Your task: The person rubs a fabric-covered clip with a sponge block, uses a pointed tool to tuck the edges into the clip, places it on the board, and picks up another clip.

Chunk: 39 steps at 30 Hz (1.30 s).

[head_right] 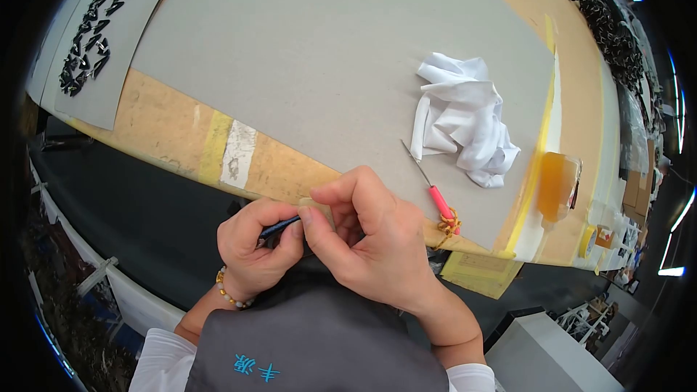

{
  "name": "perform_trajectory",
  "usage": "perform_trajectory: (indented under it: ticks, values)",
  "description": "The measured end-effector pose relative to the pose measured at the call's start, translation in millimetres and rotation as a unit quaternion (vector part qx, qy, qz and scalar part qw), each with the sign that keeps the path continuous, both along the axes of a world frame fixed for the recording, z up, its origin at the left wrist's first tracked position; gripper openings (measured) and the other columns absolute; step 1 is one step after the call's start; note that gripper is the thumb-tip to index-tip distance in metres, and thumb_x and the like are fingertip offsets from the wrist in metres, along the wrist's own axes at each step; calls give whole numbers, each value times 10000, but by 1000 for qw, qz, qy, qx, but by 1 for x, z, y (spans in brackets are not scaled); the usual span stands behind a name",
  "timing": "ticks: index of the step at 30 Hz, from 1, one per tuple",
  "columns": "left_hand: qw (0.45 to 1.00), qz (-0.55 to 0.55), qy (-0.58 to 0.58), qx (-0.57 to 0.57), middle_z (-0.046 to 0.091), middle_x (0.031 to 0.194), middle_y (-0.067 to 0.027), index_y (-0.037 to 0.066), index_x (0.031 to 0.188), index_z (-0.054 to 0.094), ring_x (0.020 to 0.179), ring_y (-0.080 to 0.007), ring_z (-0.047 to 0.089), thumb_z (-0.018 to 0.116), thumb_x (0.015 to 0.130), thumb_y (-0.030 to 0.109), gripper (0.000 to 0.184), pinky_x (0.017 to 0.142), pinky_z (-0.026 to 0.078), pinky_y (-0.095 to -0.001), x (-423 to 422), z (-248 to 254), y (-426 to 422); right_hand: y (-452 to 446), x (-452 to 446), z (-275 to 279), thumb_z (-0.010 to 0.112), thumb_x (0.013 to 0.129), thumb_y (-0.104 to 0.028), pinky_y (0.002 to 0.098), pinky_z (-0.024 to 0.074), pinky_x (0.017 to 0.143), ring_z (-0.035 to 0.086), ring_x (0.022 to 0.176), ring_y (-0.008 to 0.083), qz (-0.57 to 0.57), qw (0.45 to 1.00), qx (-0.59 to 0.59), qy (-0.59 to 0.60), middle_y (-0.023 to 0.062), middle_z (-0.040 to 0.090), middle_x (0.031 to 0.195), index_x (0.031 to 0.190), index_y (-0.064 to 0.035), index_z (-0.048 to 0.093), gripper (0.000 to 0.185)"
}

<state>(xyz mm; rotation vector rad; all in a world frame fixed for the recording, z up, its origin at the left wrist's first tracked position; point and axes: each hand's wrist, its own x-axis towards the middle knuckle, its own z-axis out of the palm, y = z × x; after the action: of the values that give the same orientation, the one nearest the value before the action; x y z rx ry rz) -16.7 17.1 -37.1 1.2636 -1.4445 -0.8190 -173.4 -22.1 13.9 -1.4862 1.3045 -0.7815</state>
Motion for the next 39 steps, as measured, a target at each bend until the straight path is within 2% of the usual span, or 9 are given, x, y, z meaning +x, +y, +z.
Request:
perform_trajectory:
  ticks: [3, 9, 12, 18, 21, 24, 30, 36, 39]
  values:
    - [1000, 0, -17, -16, 603, 678, -55, 57, 910, 627, 547, -174, 599, 730, 728, -23, 224, 498, 468, -267, 0, -4, 0, -1, 1, -1, 713, 830, -45, 191, 433, 469, 550, 531, 37, 24, 1000, -3, 20, 14, 596, 657, 867, -9, 570, 151]
    - [998, -4, -48, -45, 577, 654, -59, 62, 911, 624, 517, -179, 573, 724, 727, -21, 226, 475, 448, -276, 2, -7, -1, -7, 2, 6, 683, 864, -11, 158, 445, 540, 554, 633, -1, 75, 996, 19, 34, -9, 607, 768, 913, 1, 571, 124]
    - [999, -4, -39, -34, 587, 662, -58, 56, 910, 622, 521, -171, 580, 720, 730, -25, 220, 479, 454, -267, 2, -6, 0, -6, -2, 0, 674, 880, -51, 187, 454, 521, 576, 597, 33, 23, 992, 109, -54, 16, 618, 706, 917, 0, 568, 123]
    - [1000, -5, -9, -13, 611, 683, -58, 45, 912, 620, 539, -152, 597, 714, 735, -34, 216, 496, 468, -250, 1, -2, 0, -1, -6, 2, 659, 906, -60, 176, 454, 557, 569, 641, 18, -39, 976, 166, -138, 17, 631, 791, 963, 6, 562, 131]
    - [1000, -3, -7, -11, 612, 686, -58, 45, 912, 620, 540, -151, 597, 717, 733, -34, 219, 495, 467, -249, 1, -2, 1, -1, -6, 5, 672, 897, -66, 179, 458, 562, 571, 642, 19, -49, 977, 166, -124, 12, 630, 774, 948, 7, 564, 140]
    - [1000, 1, -9, -20, 599, 675, -57, 50, 910, 620, 532, -162, 590, 721, 724, -31, 227, 487, 462, -258, 0, -5, 0, 2, -6, 2, 680, 886, -64, 191, 462, 540, 582, 619, 32, 14, 993, 104, -51, 15, 628, 735, 921, 6, 559, 144]
    - [997, -1, -53, -47, 569, 652, -56, 57, 910, 618, 511, -187, 569, 727, 709, -25, 243, 473, 449, -276, 0, -9, 0, -5, 2, 3, 675, 876, -49, 208, 451, 493, 578, 560, 56, 23, 997, 49, 48, 25, 618, 674, 894, 4, 548, 139]
    - [998, 2, -42, -35, 569, 652, -54, 57, 913, 617, 509, -182, 568, 725, 713, -27, 243, 470, 447, -276, -1, -6, 2, 0, 0, -3, 684, 868, -61, 205, 448, 493, 570, 553, 45, -78, 993, 71, -60, 23, 612, 670, 889, -2, 543, 154]
    - [998, 5, -44, -49, 570, 653, -53, 56, 911, 616, 508, -180, 568, 725, 717, -26, 237, 469, 447, -275, -2, -7, 0, 2, -5, -1, 676, 873, -55, 198, 449, 501, 568, 559, 39, 18, 999, 41, -7, 21, 614, 674, 895, -5, 544, 143]
